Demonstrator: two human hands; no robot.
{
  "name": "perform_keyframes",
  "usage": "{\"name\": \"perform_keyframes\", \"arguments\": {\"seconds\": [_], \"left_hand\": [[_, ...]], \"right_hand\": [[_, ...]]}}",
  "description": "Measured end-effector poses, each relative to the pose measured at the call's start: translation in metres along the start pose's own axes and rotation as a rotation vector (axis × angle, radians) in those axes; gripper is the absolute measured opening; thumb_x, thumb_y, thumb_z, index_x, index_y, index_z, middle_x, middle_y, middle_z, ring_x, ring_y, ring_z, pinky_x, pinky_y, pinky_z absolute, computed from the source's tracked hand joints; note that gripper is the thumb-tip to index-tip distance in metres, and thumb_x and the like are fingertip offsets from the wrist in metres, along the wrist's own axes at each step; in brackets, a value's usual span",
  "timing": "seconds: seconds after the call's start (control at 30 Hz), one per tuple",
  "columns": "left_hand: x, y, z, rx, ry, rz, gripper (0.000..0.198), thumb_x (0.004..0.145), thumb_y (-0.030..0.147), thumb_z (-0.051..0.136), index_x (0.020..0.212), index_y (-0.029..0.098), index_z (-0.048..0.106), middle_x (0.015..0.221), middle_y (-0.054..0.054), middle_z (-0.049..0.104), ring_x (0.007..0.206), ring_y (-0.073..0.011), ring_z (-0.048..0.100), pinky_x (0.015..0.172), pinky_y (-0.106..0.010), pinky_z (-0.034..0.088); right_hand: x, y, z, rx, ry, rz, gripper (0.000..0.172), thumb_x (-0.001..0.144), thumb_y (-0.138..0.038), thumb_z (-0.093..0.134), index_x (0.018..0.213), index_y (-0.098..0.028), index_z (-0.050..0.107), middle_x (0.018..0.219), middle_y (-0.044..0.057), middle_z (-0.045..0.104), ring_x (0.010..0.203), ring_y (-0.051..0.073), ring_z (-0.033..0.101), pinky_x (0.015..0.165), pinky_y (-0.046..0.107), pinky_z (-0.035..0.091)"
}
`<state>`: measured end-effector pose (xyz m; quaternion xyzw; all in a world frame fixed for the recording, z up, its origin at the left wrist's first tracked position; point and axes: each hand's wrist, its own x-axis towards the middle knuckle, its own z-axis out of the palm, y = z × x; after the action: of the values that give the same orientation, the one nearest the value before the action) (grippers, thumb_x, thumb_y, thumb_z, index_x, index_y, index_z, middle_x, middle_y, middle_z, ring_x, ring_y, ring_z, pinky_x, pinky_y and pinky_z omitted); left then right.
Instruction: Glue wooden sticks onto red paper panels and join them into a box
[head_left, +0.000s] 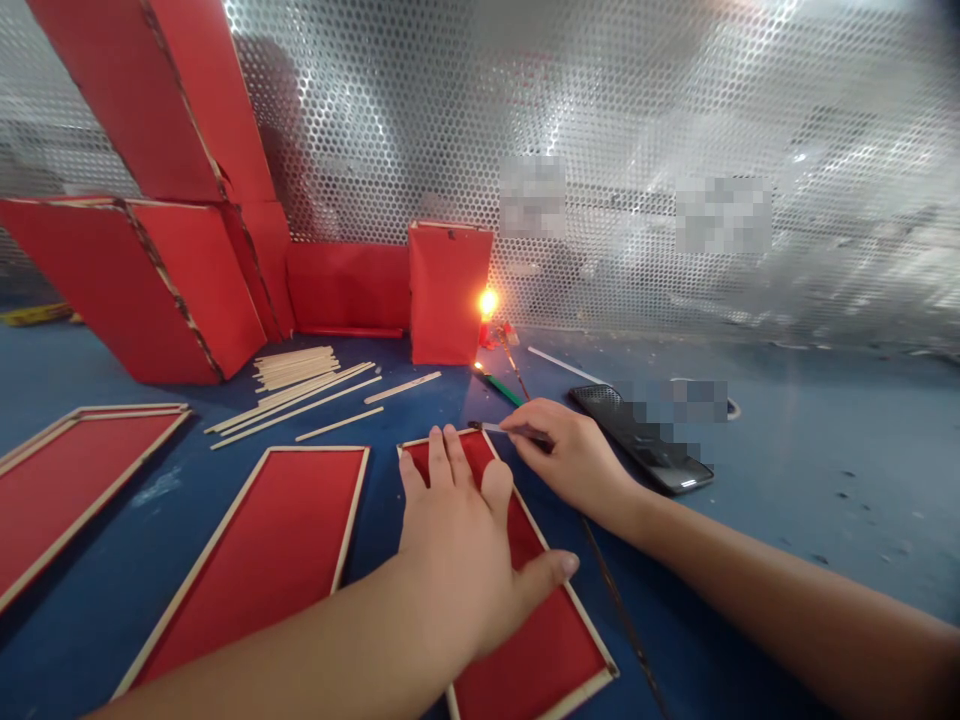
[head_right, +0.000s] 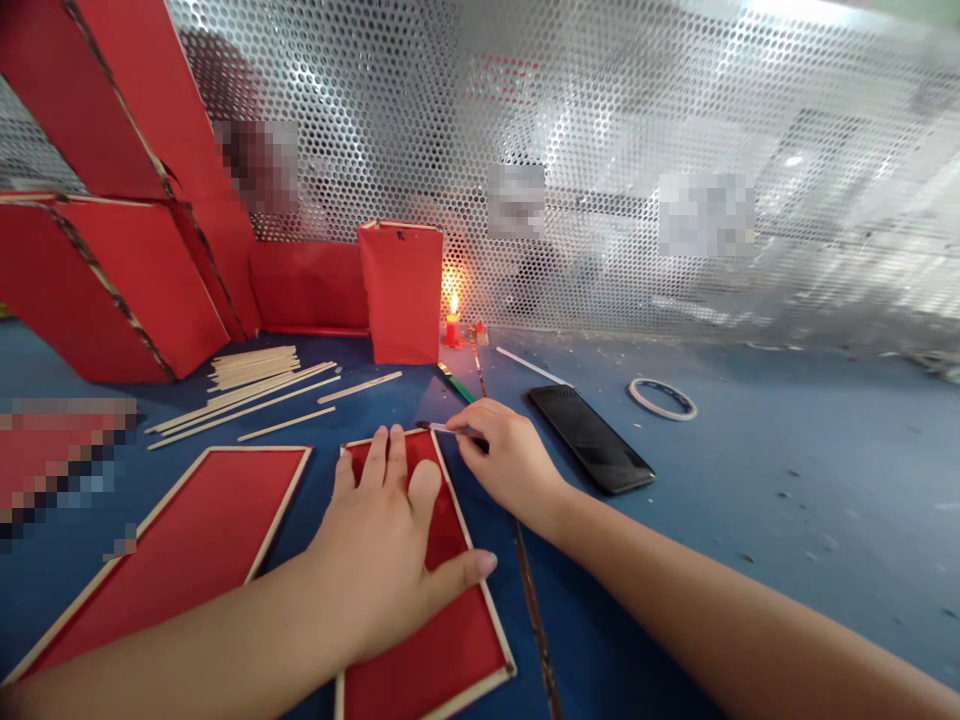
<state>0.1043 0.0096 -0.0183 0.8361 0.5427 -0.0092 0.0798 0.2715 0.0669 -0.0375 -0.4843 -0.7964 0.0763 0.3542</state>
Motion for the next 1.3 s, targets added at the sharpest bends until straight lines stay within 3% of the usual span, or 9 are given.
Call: {"name": "perform_keyframes", "arguments": {"seconds": [0.33,0.6,1.0,1.3], "left_hand": [[0.0010,0.0001,0.0007,0.004,0.002,-0.004,0.103,0.082,0.089,0.027,0.139,0.008,0.056,0.160,-0.034,0.027,0.150,-0.0515,0.005,0.114,-0.075,0.014],[0.0008,0.0004,-0.0033,-0.004,-0.020,0.011,0.101,0.083,0.088,0.028,0.137,0.007,0.057,0.160,-0.033,0.028,0.149,-0.0533,0.005,0.113,-0.077,0.015],[0.0003,-0.0009,-0.0039,-0.038,-0.011,0.010,0.104,0.082,0.088,0.030,0.139,0.004,0.055,0.160,-0.036,0.025,0.150,-0.0528,0.005,0.113,-0.077,0.014],[0.0025,-0.0008,-0.0053,-0.033,-0.004,-0.013,0.104,0.082,0.088,0.035,0.142,0.005,0.052,0.161,-0.033,0.025,0.150,-0.0517,0.008,0.115,-0.074,0.016]], "right_hand": [[0.0000,0.0009,0.0003,-0.034,0.009,0.005,0.024,0.085,-0.002,0.056,0.089,-0.019,0.072,0.092,0.005,0.074,0.087,0.019,0.070,0.081,0.032,0.055],[-0.0005,0.0038,0.0010,-0.115,0.111,0.003,0.020,0.088,-0.009,0.055,0.096,-0.020,0.070,0.095,0.007,0.073,0.081,0.020,0.068,0.075,0.033,0.057],[-0.0024,0.0002,-0.0009,-0.104,0.107,-0.099,0.024,0.092,-0.013,0.054,0.104,-0.020,0.073,0.102,0.009,0.073,0.093,0.022,0.069,0.074,0.033,0.057],[-0.0045,-0.0018,-0.0040,0.046,0.187,0.095,0.017,0.093,-0.026,0.059,0.103,-0.022,0.072,0.092,0.004,0.076,0.075,0.018,0.068,0.067,0.031,0.056]]}}
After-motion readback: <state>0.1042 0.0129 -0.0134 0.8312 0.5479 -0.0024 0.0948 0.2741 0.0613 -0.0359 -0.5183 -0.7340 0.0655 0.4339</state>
